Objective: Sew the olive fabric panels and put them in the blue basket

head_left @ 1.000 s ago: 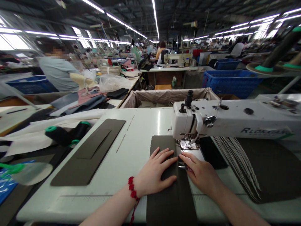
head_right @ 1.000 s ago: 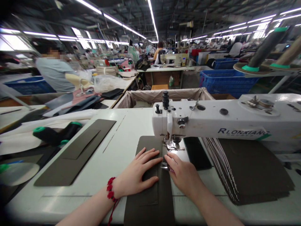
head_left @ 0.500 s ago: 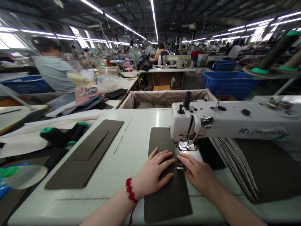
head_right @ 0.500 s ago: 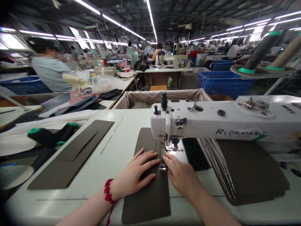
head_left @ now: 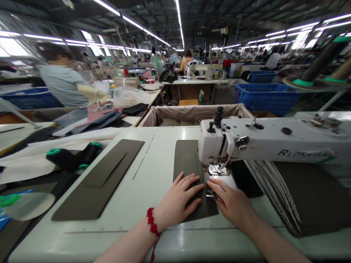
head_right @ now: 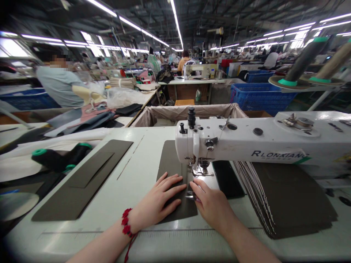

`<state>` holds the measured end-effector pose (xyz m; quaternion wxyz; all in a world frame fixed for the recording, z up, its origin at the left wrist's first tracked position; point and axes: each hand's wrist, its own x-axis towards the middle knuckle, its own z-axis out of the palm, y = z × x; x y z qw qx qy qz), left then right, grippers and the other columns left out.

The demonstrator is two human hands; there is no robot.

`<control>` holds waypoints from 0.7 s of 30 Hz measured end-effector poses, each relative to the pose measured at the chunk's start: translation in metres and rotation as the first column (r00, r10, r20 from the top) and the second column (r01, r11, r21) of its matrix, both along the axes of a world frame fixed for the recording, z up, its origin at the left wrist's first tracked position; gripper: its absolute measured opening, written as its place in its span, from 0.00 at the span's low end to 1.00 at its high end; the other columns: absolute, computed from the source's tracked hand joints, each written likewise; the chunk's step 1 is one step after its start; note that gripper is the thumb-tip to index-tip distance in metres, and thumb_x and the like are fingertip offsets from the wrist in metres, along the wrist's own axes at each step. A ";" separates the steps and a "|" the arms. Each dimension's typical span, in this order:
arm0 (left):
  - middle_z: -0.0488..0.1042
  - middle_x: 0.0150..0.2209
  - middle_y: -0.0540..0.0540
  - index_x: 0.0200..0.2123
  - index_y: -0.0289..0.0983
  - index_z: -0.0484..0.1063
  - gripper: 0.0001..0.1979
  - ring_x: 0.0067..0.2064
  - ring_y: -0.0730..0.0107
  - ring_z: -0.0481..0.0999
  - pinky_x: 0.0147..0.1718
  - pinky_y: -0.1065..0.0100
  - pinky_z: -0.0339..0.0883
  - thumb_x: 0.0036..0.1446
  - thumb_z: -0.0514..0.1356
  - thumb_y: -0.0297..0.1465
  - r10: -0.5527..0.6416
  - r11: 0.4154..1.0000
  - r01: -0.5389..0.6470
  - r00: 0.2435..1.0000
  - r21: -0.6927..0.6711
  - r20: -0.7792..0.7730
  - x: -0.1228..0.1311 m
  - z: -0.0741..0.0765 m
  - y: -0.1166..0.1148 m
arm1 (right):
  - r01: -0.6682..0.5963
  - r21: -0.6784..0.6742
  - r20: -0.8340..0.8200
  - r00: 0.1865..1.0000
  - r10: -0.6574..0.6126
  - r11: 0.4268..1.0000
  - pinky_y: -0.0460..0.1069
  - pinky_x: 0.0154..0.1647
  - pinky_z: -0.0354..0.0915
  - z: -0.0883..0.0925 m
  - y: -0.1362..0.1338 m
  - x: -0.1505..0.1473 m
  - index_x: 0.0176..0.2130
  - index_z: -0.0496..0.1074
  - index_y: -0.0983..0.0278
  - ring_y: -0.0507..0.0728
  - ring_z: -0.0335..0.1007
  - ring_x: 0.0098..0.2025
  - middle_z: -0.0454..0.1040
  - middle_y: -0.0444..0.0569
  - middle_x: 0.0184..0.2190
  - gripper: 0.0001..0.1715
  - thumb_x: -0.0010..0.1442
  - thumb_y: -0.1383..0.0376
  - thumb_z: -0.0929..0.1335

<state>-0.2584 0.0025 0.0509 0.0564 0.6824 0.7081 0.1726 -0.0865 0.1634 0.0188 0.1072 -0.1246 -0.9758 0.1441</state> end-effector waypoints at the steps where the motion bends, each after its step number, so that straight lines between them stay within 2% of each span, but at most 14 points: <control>1: 0.59 0.62 0.47 0.61 0.47 0.59 0.23 0.65 0.58 0.54 0.65 0.47 0.41 0.64 0.55 0.34 0.002 1.000 -0.002 1.000 0.006 0.000 0.000 0.000 0.000 | 0.002 0.001 -0.005 1.000 -0.002 1.000 0.54 0.50 0.69 0.000 0.000 0.000 0.60 0.62 0.59 0.58 0.69 0.52 0.62 0.50 0.61 0.29 0.60 0.71 0.60; 10: 0.60 0.61 0.47 0.62 0.46 0.57 0.24 0.64 0.58 0.55 0.65 0.48 0.41 0.64 0.55 0.33 -0.001 1.000 0.001 1.000 0.002 0.015 0.000 -0.003 0.002 | -0.005 -0.009 -0.021 1.000 0.005 1.000 0.54 0.51 0.68 -0.001 0.001 0.000 0.60 0.62 0.58 0.58 0.68 0.54 0.62 0.50 0.61 0.29 0.60 0.71 0.61; 21: 0.58 0.63 0.47 0.63 0.44 0.54 0.24 0.65 0.60 0.53 0.66 0.49 0.41 0.65 0.54 0.34 0.049 0.999 -0.049 0.999 -0.015 0.006 -0.001 -0.009 0.003 | -0.010 -0.041 0.005 1.000 0.011 0.999 0.56 0.53 0.67 -0.001 0.000 0.000 0.61 0.60 0.58 0.59 0.66 0.55 0.60 0.48 0.62 0.30 0.60 0.73 0.60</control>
